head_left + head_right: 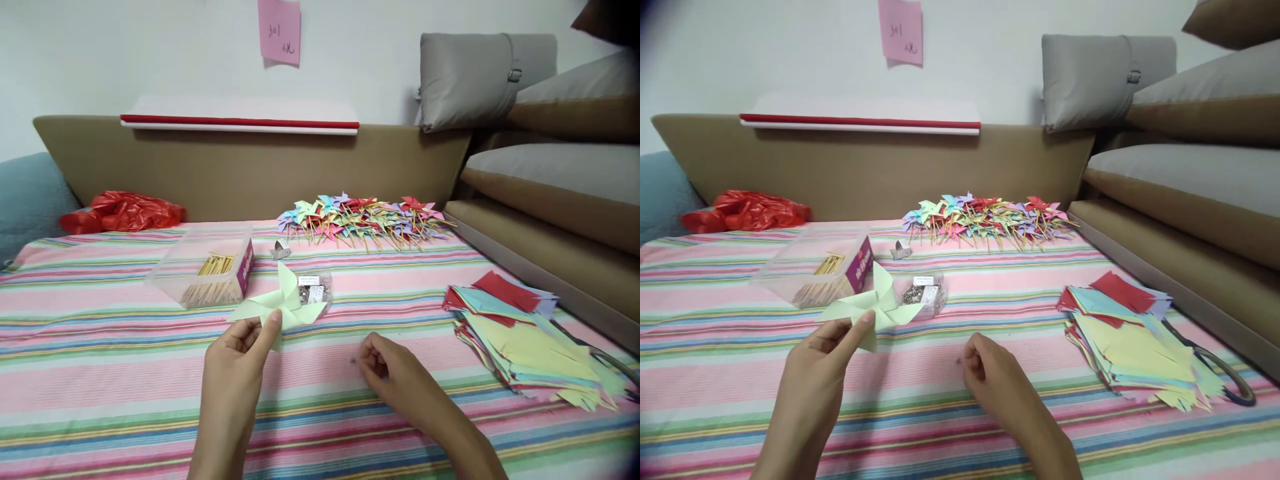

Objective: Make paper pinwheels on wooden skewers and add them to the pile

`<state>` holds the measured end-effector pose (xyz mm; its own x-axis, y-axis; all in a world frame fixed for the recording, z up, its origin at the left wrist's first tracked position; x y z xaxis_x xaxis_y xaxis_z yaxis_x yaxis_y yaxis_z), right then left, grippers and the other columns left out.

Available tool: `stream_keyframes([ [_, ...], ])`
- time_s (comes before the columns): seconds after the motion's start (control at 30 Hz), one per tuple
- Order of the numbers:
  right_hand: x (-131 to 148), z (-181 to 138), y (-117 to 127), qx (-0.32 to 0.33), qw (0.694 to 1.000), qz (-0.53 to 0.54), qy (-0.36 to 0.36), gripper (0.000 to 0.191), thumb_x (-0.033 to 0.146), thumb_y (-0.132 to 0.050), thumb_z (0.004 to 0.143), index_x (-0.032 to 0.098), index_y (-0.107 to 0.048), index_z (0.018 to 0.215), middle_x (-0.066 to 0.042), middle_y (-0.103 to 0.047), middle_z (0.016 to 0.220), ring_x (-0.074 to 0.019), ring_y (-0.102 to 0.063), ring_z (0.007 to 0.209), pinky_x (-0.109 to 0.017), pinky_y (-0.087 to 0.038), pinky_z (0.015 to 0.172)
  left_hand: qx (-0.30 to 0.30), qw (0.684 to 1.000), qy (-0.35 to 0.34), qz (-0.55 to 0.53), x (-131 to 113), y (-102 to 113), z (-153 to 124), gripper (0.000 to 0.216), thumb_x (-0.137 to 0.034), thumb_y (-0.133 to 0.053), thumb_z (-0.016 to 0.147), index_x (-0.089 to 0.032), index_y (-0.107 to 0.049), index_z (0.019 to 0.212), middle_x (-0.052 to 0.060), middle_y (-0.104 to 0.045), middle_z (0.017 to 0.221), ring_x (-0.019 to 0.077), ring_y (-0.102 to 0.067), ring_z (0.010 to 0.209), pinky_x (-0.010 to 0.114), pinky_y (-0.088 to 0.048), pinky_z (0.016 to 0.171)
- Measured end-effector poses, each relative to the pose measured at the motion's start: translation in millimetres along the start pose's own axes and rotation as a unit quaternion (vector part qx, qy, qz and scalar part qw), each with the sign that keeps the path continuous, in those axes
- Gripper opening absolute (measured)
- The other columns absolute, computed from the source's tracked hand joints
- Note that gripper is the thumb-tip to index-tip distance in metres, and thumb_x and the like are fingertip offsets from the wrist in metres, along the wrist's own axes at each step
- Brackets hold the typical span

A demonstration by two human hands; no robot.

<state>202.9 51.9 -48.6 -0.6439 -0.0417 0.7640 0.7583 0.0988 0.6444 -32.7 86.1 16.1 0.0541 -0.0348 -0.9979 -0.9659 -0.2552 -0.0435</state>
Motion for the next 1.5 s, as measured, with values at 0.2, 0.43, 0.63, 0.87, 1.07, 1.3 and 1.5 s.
stream_keyframes([
  [0.2,16,3,-8,-0.069,0.993,-0.093,-0.038,0.003,0.021,-0.056,0.089,0.022,-0.057,0.086,0.0,-0.06,0.085,-0.018,-0.06,0.074,-0.03,-0.044,0.068,0.008,0.999,-0.005,0.031,5,-12,-2,0.034,-0.048,-0.084,0.066,-0.017,-0.071,0.072,0.0,-0.065,0.072,0.0164,-0.055,0.075,0.021,-0.045,0.063],
  [0.43,22,13,-22,-0.108,0.984,-0.117,-0.085,0.017,0.011,-0.053,0.091,0.019,-0.058,0.077,-0.005,-0.062,0.089,-0.0205,-0.062,0.078,-0.031,-0.044,0.067,0.028,0.999,-0.007,0.038,4,-9,-3,0.033,-0.048,-0.085,0.066,-0.018,-0.072,0.073,0.0,-0.066,0.073,0.017,-0.056,0.075,0.021,-0.045,0.064],
  [0.63,21,7,-20,-0.08,0.988,-0.126,-0.042,0.02,0.006,-0.05,0.091,0.02,-0.061,0.083,-0.004,-0.064,0.087,-0.0204,-0.062,0.08,-0.03,-0.046,0.068,0.038,0.997,-0.023,0.055,-4,-4,-8,0.031,-0.046,-0.082,0.071,-0.017,-0.069,0.069,-0.002,-0.06,0.066,0.0149,-0.053,0.069,0.021,-0.043,0.061],
  [0.87,21,5,-22,-0.081,0.987,-0.134,-0.036,0.011,0.012,-0.057,0.09,0.02,-0.064,0.088,-0.007,-0.066,0.09,-0.0239,-0.064,0.084,-0.034,-0.048,0.071,0.066,0.997,-0.011,0.023,-1,-10,-13,0.032,-0.045,-0.083,0.071,-0.016,-0.07,0.072,0.001,-0.065,0.073,0.0151,-0.056,0.073,0.02,-0.043,0.063],
  [1.07,24,6,-25,-0.088,0.987,-0.128,-0.034,0.023,0.01,-0.046,0.093,0.019,-0.064,0.08,-0.007,-0.064,0.086,-0.0239,-0.063,0.08,-0.035,-0.045,0.069,0.049,0.999,0.0,0.005,3,-13,-11,0.03,-0.043,-0.086,0.068,-0.017,-0.071,0.072,0.0,-0.066,0.073,0.0141,-0.056,0.073,0.019,-0.043,0.063],
  [1.3,9,7,-17,-0.076,0.996,-0.041,0.0,0.018,0.009,-0.054,0.086,0.02,-0.065,0.096,-0.004,-0.067,0.09,-0.0193,-0.064,0.081,-0.031,-0.05,0.072,0.033,0.999,-0.005,0.0,1,-10,-12,0.028,-0.039,-0.086,0.067,-0.016,-0.07,0.071,0.0,-0.063,0.071,0.0151,-0.055,0.072,0.02,-0.043,0.062],
  [1.5,-1,10,-8,-0.051,0.998,0.017,0.026,0.01,0.017,-0.061,0.085,0.02,-0.07,0.088,-0.002,-0.064,0.087,-0.0158,-0.063,0.074,-0.028,-0.051,0.067,0.019,1.0,-0.009,0.012,0,-6,-13,0.025,-0.036,-0.086,0.066,-0.017,-0.07,0.071,0.0,-0.064,0.072,0.0164,-0.056,0.073,0.021,-0.044,0.062],
])
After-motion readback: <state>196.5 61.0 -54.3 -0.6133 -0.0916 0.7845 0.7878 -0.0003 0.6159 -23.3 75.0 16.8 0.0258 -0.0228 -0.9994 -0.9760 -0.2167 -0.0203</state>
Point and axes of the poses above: each hand's wrist, its own z-axis towards the middle knuckle, its own y-axis out of the back of the hand, x = y × z, the point moved 3 cm from there along z, towards the middle knuckle
